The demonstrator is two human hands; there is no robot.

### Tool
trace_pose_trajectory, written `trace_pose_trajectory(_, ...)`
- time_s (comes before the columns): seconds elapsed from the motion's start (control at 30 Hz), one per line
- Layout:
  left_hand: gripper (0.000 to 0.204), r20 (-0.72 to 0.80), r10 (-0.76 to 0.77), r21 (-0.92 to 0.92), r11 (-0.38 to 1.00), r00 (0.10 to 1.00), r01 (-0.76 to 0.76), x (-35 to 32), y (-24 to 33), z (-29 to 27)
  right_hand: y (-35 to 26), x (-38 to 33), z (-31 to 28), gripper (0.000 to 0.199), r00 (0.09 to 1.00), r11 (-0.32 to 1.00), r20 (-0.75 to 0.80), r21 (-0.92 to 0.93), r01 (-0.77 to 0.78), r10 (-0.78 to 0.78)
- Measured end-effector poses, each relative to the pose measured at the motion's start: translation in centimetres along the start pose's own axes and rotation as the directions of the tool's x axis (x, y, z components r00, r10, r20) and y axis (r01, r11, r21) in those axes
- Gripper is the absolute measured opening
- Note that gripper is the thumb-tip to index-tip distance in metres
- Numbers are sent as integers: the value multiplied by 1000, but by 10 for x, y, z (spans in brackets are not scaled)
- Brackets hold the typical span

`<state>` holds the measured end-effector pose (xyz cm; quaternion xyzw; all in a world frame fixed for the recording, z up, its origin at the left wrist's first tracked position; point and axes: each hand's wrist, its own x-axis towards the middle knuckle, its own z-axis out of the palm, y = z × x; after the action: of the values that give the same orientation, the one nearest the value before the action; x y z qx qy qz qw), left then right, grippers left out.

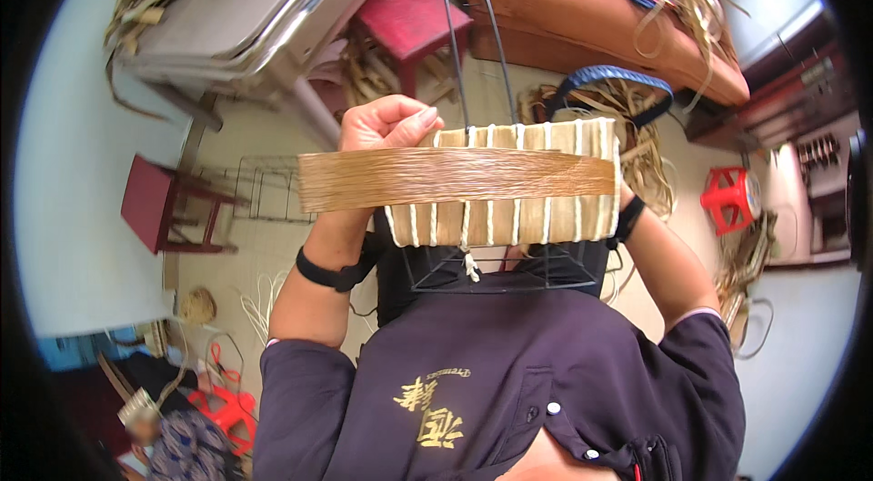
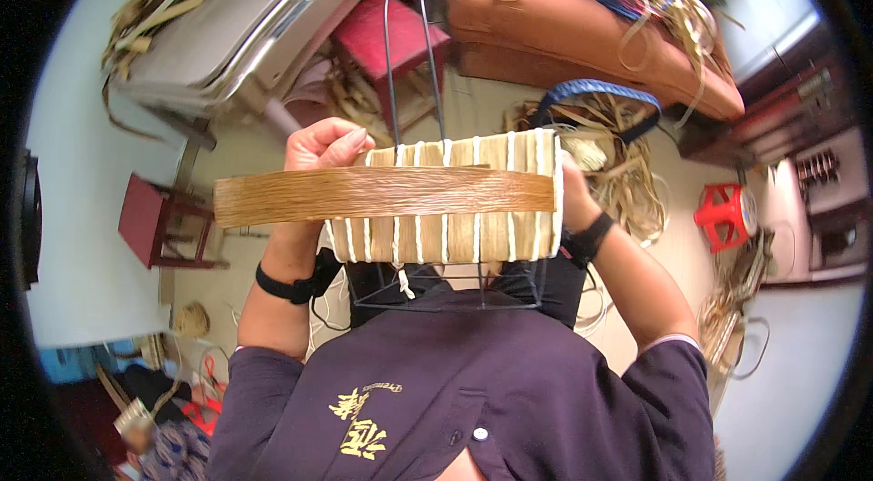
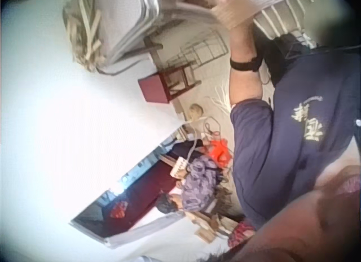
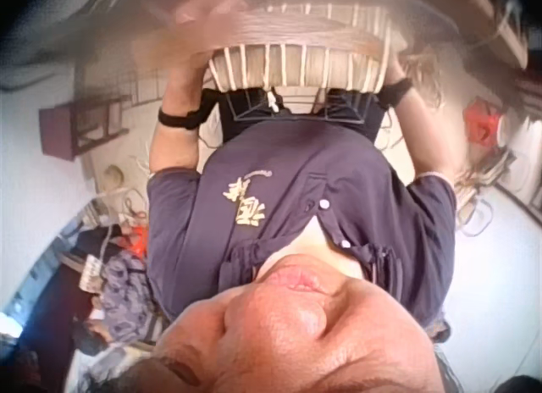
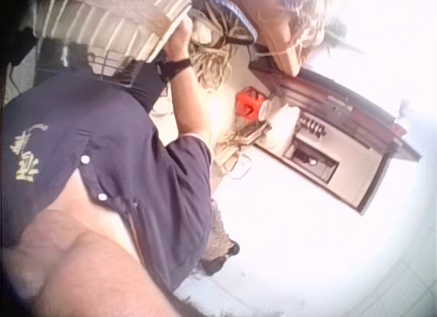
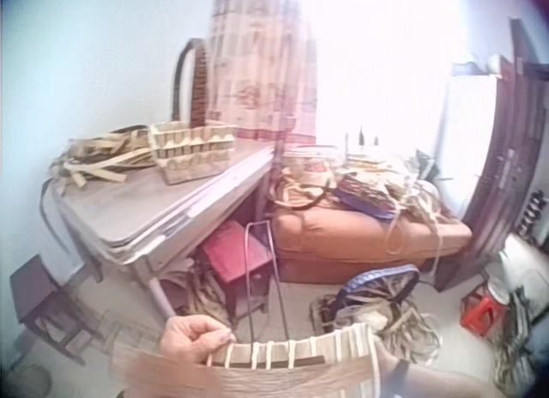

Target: The person weaves thin wooden slats into a wire frame by hand, inserting and overlapping the slats to create the basket wall.

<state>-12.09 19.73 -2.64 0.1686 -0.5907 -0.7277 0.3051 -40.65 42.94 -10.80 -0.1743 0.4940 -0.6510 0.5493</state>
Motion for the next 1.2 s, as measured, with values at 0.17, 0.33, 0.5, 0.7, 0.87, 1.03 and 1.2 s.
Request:
trace_pose_trajectory(0.17,10,140,252,97,959,958,-266,5,-34,41,35,1,-29,37,988,991,83,37,128,-131)
trace_pose_trajectory(0.33,17,167,-109,114,989,980,90,8,-61,50,73,-27,-48,37,996,983,12,163,83,-86)
trace_pose_trajectory(0.5,23,285,-93,145,988,954,52,28,-79,39,93,-28,-56,40,985,982,-58,87,166,-162)
trace_pose_trajectory(0.7,20,261,-244,256,951,934,176,9,-111,41,101,-16,-66,51,999,998,-50,64,20,-17)
trace_pose_trajectory(0.87,22,206,-259,352,919,943,176,11,-110,58,42,-28,-58,39,903,907,-188,-253,336,-387)
trace_pose_trajectory(1.03,41,434,-261,430,901,863,56,19,-107,39,-34,-59,-1,27,783,534,175,-642,550,-597)
trace_pose_trajectory(1.2,65,439,-282,568,823,853,-21,21,-79,29,-38,-57,54,31,810,385,392,-732,561,-436)
